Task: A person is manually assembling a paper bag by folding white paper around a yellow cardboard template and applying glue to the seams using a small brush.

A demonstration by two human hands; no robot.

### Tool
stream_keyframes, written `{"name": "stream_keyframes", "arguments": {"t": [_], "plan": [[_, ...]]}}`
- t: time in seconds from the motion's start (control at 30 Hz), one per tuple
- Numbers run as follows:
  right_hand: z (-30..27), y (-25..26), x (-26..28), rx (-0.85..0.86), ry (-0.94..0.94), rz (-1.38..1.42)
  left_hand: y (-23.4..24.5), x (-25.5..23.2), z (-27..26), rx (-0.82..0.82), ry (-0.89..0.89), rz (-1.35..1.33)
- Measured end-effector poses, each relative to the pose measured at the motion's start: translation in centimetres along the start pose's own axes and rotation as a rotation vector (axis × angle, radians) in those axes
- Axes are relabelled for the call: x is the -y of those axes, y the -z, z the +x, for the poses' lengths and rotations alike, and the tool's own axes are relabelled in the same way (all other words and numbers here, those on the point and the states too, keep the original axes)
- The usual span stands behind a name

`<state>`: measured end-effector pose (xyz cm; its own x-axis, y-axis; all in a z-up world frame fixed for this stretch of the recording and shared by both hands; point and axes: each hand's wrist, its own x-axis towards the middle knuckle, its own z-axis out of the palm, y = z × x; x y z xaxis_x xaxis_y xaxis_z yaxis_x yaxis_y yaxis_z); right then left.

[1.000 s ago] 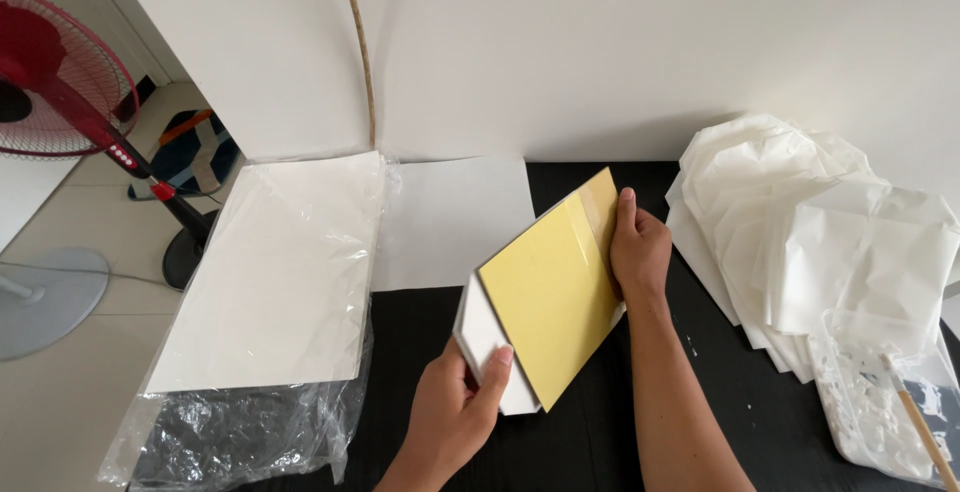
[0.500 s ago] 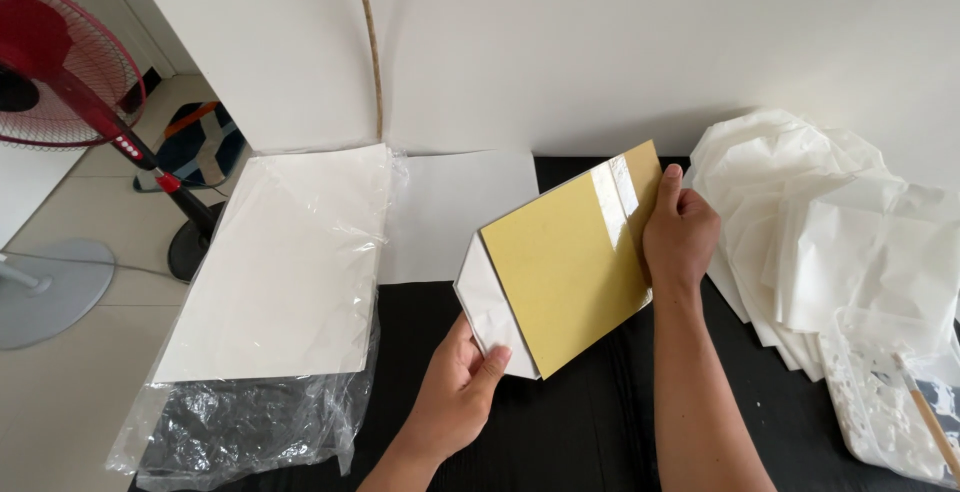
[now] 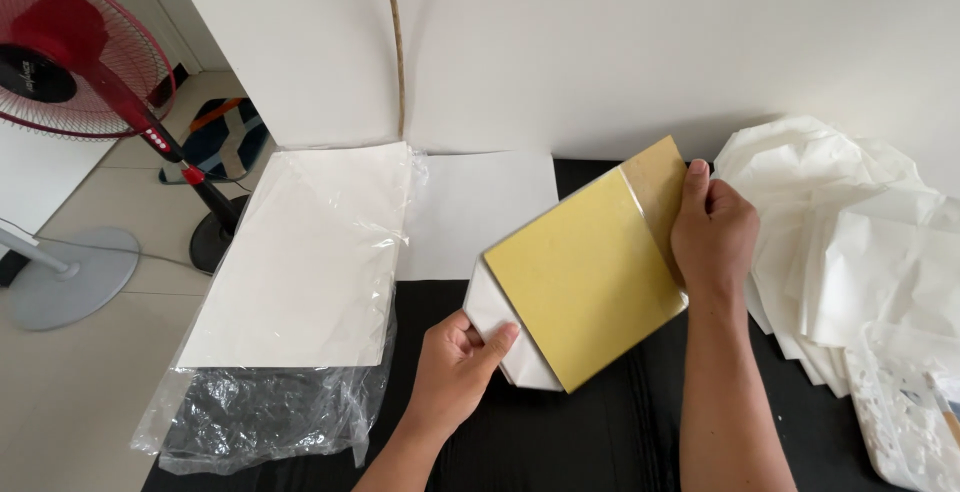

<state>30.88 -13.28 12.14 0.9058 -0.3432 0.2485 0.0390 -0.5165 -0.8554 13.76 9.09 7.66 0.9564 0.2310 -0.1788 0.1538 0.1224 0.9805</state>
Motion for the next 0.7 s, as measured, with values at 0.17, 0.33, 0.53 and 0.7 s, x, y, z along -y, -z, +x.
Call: {"name": "stream_keyframes", "arguments": {"t": [0.17,0.33,0.53,0.7], "plan": [[-0.1,0.9,0.3,-0.033,0.099,-0.070,0.6,1.1,0.8,-0.004,0.014,0.037],[-0.5,1.6,1.0,-0.028,0.071,-0.068,0.5,0.7,0.8,0.052,0.042,-0.143],[0.3,0.8,0.0,-0.110,-0.010,-0.071,0.0,0.6,0.5,0.104,0.052,-0.023],[1.0,1.0,-0.8,-0.158,-0.042,-0.043,-0.6,0.6,0.1,0.199,-0.004,0.048]]}}
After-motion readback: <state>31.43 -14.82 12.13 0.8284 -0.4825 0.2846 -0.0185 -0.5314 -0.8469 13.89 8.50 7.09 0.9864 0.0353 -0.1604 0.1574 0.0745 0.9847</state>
